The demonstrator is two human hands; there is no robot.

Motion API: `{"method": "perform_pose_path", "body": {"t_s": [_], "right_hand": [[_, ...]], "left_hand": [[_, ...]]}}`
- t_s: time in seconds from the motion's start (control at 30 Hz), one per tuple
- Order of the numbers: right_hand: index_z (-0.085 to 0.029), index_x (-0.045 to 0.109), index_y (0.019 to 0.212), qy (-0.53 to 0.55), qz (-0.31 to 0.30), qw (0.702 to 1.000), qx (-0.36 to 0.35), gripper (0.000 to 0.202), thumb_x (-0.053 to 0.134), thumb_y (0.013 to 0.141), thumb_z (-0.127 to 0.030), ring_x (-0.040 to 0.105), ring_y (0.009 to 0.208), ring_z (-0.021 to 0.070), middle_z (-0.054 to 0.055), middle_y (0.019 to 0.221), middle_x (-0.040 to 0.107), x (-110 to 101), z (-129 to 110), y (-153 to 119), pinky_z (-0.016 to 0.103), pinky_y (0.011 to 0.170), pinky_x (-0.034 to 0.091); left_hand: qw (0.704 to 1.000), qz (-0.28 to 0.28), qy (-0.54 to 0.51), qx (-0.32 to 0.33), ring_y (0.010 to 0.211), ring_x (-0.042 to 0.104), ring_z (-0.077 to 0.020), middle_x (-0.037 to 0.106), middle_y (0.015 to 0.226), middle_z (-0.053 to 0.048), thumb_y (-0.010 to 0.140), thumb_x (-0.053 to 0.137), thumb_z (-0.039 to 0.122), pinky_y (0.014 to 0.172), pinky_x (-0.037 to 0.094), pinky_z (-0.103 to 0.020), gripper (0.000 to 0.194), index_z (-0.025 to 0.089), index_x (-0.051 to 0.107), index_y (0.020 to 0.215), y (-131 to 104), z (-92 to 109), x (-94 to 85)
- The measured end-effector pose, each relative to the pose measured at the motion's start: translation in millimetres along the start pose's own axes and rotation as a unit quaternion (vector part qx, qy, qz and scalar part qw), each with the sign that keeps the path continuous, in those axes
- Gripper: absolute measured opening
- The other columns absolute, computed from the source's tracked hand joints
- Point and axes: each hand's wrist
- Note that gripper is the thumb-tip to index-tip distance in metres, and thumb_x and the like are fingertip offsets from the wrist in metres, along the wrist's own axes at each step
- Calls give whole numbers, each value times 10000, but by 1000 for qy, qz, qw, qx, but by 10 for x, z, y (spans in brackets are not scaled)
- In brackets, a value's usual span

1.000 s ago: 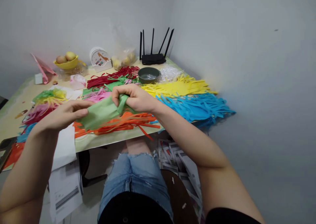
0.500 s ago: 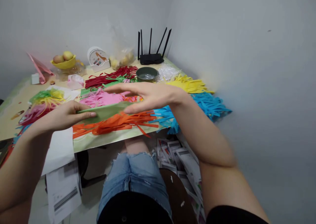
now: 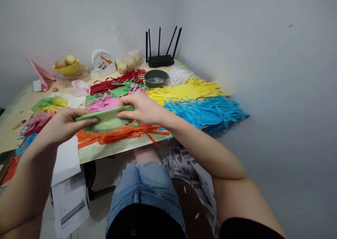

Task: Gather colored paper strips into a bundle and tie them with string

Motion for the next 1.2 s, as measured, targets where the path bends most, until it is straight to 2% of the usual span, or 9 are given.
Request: {"method": "perform_pose_path", "body": {"t_s": [0.2, 0.33, 0.53, 0.7, 0.77, 0.87, 0.93, 1.03, 1.2], "right_hand": [[-161, 723, 936, 110, 96, 989, -8, 163, 650, 820, -249, 629, 749, 132, 28, 864, 720, 122, 60, -147, 243, 684, 481], [-169, 749, 848, 170, 100, 980, -27, 212, 556, 767, -136, 668, 777, 137, 37, 851, 743, 188, 101, -207, 250, 716, 521], [-176, 733, 744, 160, 87, 981, -62, 298, 470, 661, -63, 660, 784, 139, 29, 819, 739, 157, 111, -202, 260, 745, 516], [-163, 720, 792, 151, 74, 985, -45, 208, 527, 820, -236, 641, 791, 149, 53, 864, 730, 148, 113, -181, 265, 724, 494], [-165, 681, 759, 121, 85, 988, -41, 230, 592, 867, -347, 635, 779, 152, 49, 822, 717, 173, 110, -174, 272, 744, 492], [-175, 641, 817, 37, 131, 989, -54, 155, 667, 861, -322, 639, 801, 153, 39, 858, 715, 228, 83, -178, 273, 777, 492], [-182, 647, 977, -6, 157, 985, -68, 129, 650, 866, -249, 658, 893, 166, 55, 998, 724, 261, 58, -191, 281, 818, 498], [-183, 646, 1114, -38, 175, 981, -71, 239, 621, 877, -177, 670, 1005, 178, 80, 1145, 717, 286, 31, -211, 296, 881, 501], [-164, 687, 851, -25, 183, 981, -52, 33, 655, 841, -166, 677, 857, 168, 46, 900, 737, 263, 5, -218, 286, 793, 505]], "left_hand": [[978, 98, -185, -9, 587, 642, -142, 759, 908, -75, 753, 783, 367, 570, 553, -249, 288, 188, 805, 978, -154, -142, 111], [956, 112, -270, 30, 591, 657, -149, 734, 745, -53, 741, 762, 234, 609, 572, -266, 87, 221, 815, 808, -217, -238, 181], [968, 106, -215, 77, 691, 650, -167, 707, 720, -37, 757, 641, 106, 656, 523, -280, 194, 238, 784, 759, -244, -259, 168], [981, 101, -88, 139, 817, 643, -188, 706, 806, -45, 840, 625, 200, 787, 498, -310, 131, 222, 754, 829, -283, -165, 165], [981, 124, -34, 143, 772, 634, -180, 696, 780, -41, 854, 650, 245, 771, 492, -307, 124, 207, 708, 751, -281, -122, 198], [977, 171, 25, 126, 680, 599, -150, 655, 716, -15, 837, 699, 269, 699, 479, -280, 198, 199, 608, 676, -259, -80, 271], [971, 207, 50, 109, 694, 603, -144, 658, 763, -6, 813, 737, 291, 682, 476, -262, 150, 205, 618, 784, -243, -68, 313], [967, 229, 74, 88, 785, 643, -154, 699, 905, -21, 808, 745, 311, 726, 494, -255, 244, 214, 646, 1009, -223, -56, 342], [973, 211, 41, 84, 701, 661, -152, 717, 770, -22, 815, 713, 262, 674, 495, -251, 97, 185, 655, 809, -205, -43, 333]]}}
Point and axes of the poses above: each hand's wrist, its own y-axis towards the middle knuckle, its own x-axis out of the palm, z = x × y
